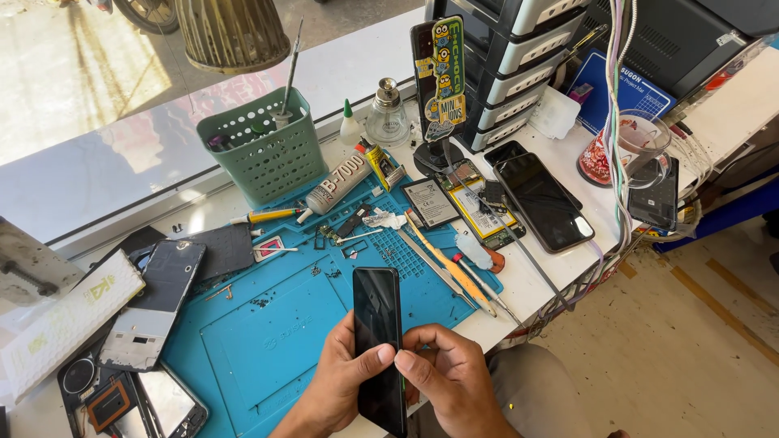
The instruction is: Disassembling a smartphone to inspect and repair internal components
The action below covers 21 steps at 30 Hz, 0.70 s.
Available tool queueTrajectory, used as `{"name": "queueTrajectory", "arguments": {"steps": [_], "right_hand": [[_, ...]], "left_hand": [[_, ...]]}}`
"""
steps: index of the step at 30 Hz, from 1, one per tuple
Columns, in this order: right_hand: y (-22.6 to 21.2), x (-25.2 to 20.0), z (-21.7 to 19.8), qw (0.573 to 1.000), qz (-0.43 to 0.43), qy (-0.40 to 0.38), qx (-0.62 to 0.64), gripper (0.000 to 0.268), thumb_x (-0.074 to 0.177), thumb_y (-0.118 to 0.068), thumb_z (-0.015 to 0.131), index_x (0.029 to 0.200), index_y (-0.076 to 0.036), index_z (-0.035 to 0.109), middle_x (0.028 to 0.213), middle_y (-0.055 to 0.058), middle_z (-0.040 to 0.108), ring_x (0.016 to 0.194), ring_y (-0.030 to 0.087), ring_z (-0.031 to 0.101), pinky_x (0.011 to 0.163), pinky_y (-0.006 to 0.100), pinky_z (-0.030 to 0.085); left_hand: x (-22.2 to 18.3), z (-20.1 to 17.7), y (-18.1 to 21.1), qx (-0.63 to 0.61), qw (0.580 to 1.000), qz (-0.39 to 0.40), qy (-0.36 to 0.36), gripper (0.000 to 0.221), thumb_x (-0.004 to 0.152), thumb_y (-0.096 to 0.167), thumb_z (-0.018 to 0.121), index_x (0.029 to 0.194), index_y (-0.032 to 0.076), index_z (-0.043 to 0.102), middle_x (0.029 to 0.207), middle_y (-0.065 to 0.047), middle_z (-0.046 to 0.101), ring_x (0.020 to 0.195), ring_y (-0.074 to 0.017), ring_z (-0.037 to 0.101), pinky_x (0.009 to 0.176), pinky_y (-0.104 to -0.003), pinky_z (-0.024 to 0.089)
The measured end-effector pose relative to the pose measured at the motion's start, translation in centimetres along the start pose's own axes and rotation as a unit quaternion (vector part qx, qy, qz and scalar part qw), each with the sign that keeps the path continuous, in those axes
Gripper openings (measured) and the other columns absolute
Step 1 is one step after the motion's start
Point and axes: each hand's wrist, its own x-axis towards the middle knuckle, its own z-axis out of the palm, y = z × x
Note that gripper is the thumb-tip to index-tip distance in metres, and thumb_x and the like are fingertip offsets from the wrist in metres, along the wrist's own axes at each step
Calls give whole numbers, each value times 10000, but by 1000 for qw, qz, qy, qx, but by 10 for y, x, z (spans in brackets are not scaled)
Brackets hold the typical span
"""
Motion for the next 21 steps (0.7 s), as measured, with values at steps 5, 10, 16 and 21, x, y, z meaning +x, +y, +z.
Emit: {"name": "queueTrajectory", "arguments": {"steps": [5, 10, 16, 21], "right_hand": [[6, 4, -5, 999, 26, -32, 33, 255, 887, -181, 794, 947, 47, 698, 689, 87, 562, 531, 163, 523, 464, 318, 460], [21, 11, -9, 999, 10, -30, 44, 312, 827, -234, 837, 892, 41, 704, 698, 104, 618, 544, 172, 573, 446, 318, 532], [36, 16, -6, 992, 51, -56, 106, 479, 717, -373, 896, 795, -11, 591, 606, 123, 593, 426, 212, 574, 381, 303, 454], [41, 16, -2, 991, 16, -82, 105, 540, 652, -413, 953, 749, -42, 573, 592, 109, 613, 444, 168, 565, 399, 267, 433]], "left_hand": [[1, -1, 1, -19, 1000, -24, 0, 566, 693, 187, 884, 1148, -14, 614, 894, -146, 691, 700, -255, 666, 589, -389, 582], [-1, 3, 7, -52, 996, -63, -21, 563, 708, 169, 877, 1117, -14, 534, 771, -196, 607, 519, -336, 635, 442, -475, 590], [-4, 7, 14, -62, 993, -97, -40, 629, 695, 199, 860, 1173, -40, 527, 754, -237, 617, 452, -374, 633, 390, -461, 565], [0, -7, 4, -80, 991, -80, -75, 532, 694, 204, 867, 1046, -39, 551, 717, -191, 605, 502, -343, 630, 441, -470, 564]]}}
